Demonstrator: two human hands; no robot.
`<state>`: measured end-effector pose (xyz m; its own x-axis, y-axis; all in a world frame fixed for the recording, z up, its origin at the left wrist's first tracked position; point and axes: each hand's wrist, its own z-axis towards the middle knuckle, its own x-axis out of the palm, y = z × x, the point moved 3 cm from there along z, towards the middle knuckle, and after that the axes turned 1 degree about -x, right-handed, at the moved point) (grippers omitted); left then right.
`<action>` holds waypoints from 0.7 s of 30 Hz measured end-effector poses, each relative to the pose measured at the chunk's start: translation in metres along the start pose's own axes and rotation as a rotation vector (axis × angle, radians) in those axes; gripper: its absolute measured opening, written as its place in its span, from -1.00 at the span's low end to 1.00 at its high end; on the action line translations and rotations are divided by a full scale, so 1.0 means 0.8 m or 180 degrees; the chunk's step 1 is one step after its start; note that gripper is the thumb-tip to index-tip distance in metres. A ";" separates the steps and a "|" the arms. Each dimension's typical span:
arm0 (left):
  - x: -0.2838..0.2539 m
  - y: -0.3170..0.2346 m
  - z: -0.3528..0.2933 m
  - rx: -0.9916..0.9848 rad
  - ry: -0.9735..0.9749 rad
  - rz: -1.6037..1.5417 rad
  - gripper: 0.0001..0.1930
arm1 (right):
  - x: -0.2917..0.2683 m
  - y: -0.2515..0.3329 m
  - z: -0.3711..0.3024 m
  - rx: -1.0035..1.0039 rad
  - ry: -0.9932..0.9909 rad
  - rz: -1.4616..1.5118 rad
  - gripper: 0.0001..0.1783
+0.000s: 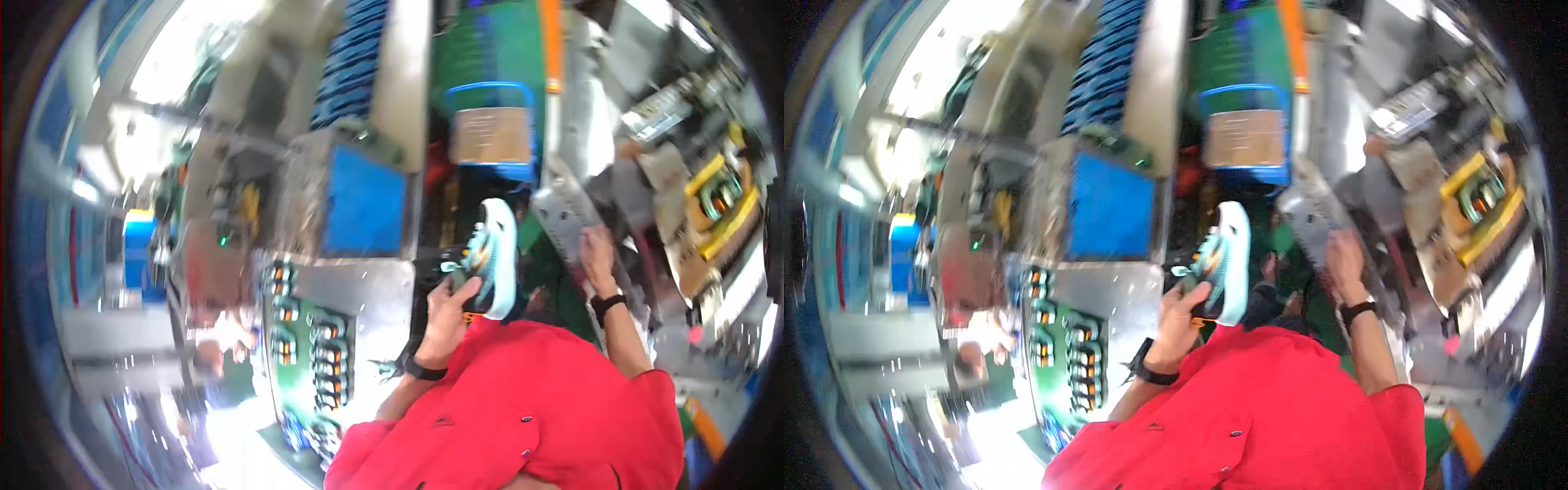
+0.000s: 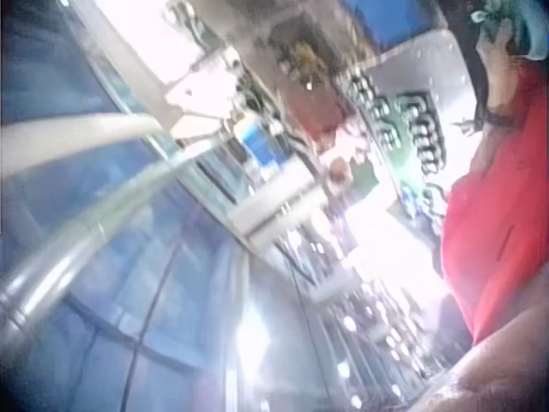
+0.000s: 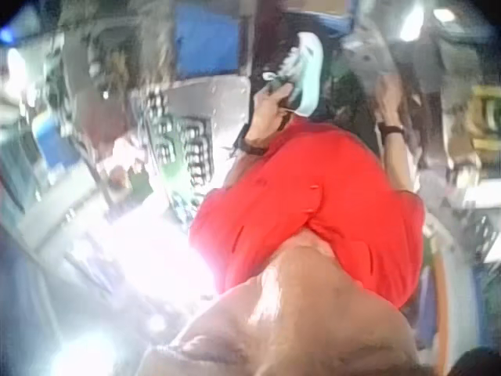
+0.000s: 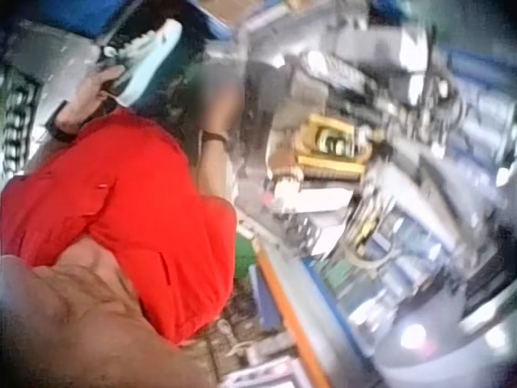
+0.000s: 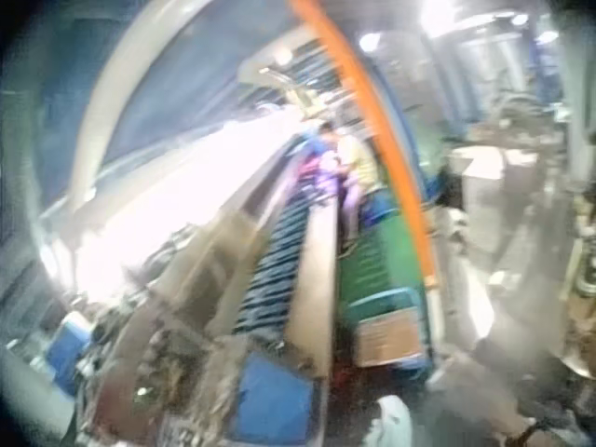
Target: Operate a shoe-lasting machine and transport finished shoes to a conveyor belt.
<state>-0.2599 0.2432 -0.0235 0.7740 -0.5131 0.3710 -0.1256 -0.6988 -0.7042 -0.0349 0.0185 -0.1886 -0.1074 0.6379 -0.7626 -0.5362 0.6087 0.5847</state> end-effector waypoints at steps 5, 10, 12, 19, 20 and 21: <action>-0.090 0.022 -0.042 0.0203 -0.0616 -0.0342 -0.72 | 0.041 -0.039 -0.002 -0.0540 -0.0050 -0.0097 -0.87; -0.205 0.036 -0.052 0.0510 -0.1243 -0.1167 -0.66 | 0.041 -0.054 0.028 0.0227 0.0069 0.0453 -0.78; -0.254 0.023 -0.067 0.0566 -0.1835 -0.1269 -0.70 | 0.030 0.003 0.086 -0.0151 -0.0038 0.0555 -0.76; -0.492 -0.024 -0.046 0.1333 -0.2910 -0.1669 -0.67 | -0.019 0.424 0.269 -0.1689 -0.0028 0.1230 -0.82; -0.522 -0.039 -0.047 0.1480 -0.3113 -0.1672 -0.66 | -0.022 0.492 0.283 -0.1973 -0.0076 0.1214 -0.82; -0.571 -0.038 -0.046 0.1460 -0.3265 -0.1690 -0.68 | -0.017 0.559 0.296 -0.2287 -0.0060 0.1224 -0.82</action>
<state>-0.6327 0.4806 -0.1490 0.8162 0.5504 0.1756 0.4197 -0.3560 -0.8349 -0.0750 0.3940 0.1492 -0.3828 0.7524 -0.5361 -0.8716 -0.1018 0.4796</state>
